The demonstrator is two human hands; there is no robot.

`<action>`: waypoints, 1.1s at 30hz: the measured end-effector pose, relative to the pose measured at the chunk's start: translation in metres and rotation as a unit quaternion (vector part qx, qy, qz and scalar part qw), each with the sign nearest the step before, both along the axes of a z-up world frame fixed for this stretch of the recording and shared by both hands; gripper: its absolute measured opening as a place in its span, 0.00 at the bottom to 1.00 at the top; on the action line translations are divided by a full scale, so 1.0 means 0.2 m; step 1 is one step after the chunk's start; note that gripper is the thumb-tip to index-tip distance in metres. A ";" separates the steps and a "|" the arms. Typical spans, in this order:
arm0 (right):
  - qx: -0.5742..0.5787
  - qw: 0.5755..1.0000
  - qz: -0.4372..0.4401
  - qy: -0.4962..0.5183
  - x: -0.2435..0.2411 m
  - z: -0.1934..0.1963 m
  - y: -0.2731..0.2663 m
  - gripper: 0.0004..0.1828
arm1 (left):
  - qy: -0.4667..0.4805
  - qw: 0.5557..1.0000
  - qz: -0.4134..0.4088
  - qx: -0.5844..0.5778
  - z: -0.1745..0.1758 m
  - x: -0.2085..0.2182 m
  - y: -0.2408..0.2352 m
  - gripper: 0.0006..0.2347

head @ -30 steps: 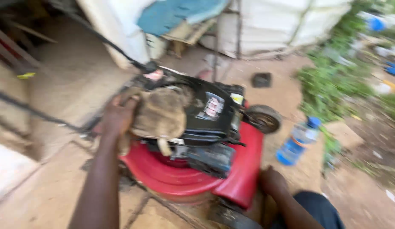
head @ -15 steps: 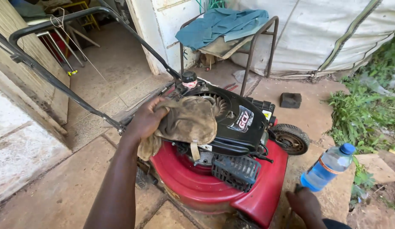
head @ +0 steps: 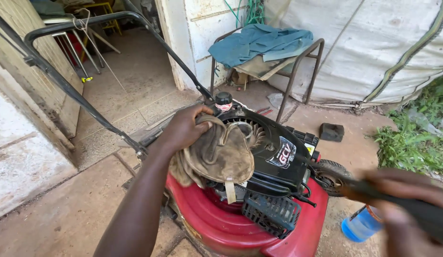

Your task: Cleaning and maintaining a lawnmower engine using a cloth, cleaning fluid, and a screwdriver.

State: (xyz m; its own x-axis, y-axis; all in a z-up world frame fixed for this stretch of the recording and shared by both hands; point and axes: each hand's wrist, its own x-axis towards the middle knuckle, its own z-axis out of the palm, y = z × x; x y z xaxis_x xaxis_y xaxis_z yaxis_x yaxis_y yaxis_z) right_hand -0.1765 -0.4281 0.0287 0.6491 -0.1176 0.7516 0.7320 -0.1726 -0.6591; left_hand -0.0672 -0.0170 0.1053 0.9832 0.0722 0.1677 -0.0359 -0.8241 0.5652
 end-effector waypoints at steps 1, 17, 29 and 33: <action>0.000 1.000 0.000 -0.002 0.00 0.08 0.17 0.16 | -0.002 1.000 0.000 0.000 -0.03 0.05 0.01 0.17; -0.358 0.928 0.013 -0.098 0.25 -0.03 1.09 0.23 | -0.201 0.977 0.065 0.006 -0.31 0.18 0.13 0.14; -0.351 0.931 0.096 -0.015 0.26 0.00 1.10 0.24 | -0.196 0.970 -0.080 -0.122 -0.47 0.15 0.25 0.11; -0.292 0.951 0.089 0.051 0.33 0.05 1.05 0.13 | -0.206 0.969 -0.020 -0.138 -0.57 0.13 0.22 0.09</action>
